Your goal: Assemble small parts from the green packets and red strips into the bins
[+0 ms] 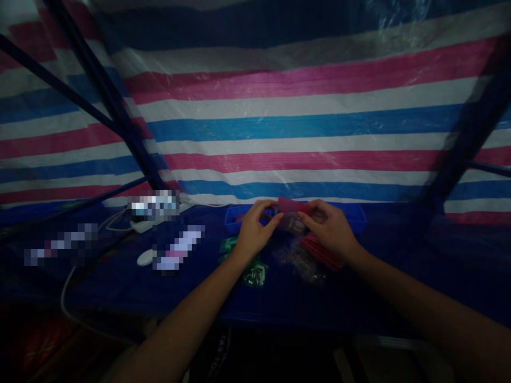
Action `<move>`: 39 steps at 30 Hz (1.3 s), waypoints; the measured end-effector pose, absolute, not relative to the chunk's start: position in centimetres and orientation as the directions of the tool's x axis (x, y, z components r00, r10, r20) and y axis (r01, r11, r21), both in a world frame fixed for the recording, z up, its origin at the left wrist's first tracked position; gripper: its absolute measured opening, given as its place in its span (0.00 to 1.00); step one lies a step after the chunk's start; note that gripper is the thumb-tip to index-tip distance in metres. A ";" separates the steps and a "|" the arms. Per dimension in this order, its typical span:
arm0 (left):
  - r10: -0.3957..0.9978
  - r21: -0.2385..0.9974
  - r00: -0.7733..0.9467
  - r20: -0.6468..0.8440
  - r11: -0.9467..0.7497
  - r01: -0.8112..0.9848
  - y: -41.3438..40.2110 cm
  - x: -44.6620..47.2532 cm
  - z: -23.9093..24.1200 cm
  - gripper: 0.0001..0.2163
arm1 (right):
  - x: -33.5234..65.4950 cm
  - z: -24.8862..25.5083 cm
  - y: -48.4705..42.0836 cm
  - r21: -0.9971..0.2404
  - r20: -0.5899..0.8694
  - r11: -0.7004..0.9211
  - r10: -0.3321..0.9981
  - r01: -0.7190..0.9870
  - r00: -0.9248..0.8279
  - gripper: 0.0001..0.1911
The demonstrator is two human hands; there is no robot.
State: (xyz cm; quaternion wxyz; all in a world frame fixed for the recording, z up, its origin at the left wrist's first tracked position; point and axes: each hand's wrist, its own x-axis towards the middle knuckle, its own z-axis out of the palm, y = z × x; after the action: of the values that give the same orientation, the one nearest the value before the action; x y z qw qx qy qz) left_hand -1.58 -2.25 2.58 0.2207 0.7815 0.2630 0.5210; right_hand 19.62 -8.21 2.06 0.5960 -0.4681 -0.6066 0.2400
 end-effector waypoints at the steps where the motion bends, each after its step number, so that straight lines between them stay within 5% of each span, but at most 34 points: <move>1: 0.619 0.583 0.291 0.730 -0.785 0.207 -2.3 -1.6 2.7 0.14 | 19.7 1.9 -8.0 -0.851 0.502 0.451 0.848 0.271 0.167 0.16; 9: 0.470 0.502 0.574 0.670 -0.857 0.116 -3.6 -1.1 2.5 0.24 | 18.9 2.4 -8.9 -0.885 0.426 0.423 0.904 0.194 -0.026 0.20; 13: 0.501 0.532 0.532 0.682 -0.840 0.110 -3.3 -1.2 2.7 0.15 | 18.3 2.9 -9.6 -0.891 0.415 0.424 0.906 0.164 -0.088 0.18; 21: 0.646 0.742 0.516 0.563 -0.670 0.029 -2.3 -1.3 2.1 0.16 | 19.3 2.3 -8.5 -0.816 0.555 0.488 0.811 0.311 0.186 0.24; 26: 0.639 0.854 0.621 0.454 -0.512 -0.096 -2.3 -0.9 1.7 0.17 | 19.5 2.4 -8.4 -0.868 0.475 0.454 0.878 0.199 0.067 0.21; 32: 0.668 0.701 0.400 0.628 -0.708 0.082 -2.4 -1.3 2.1 0.22 | 19.9 1.8 -8.1 -0.879 0.466 0.425 0.860 0.214 0.207 0.16; 39: 0.491 0.554 0.596 0.635 -0.827 0.091 -3.4 -1.1 2.7 0.20 | 18.9 2.8 -9.2 -0.874 0.458 0.455 0.889 0.171 -0.022 0.18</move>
State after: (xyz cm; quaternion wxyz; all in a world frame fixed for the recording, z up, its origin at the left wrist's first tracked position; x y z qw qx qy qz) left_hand -1.13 -3.44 2.72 0.2404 0.8604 0.1689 0.4163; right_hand 18.86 -9.24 2.77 0.5636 -0.4140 -0.6401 0.3183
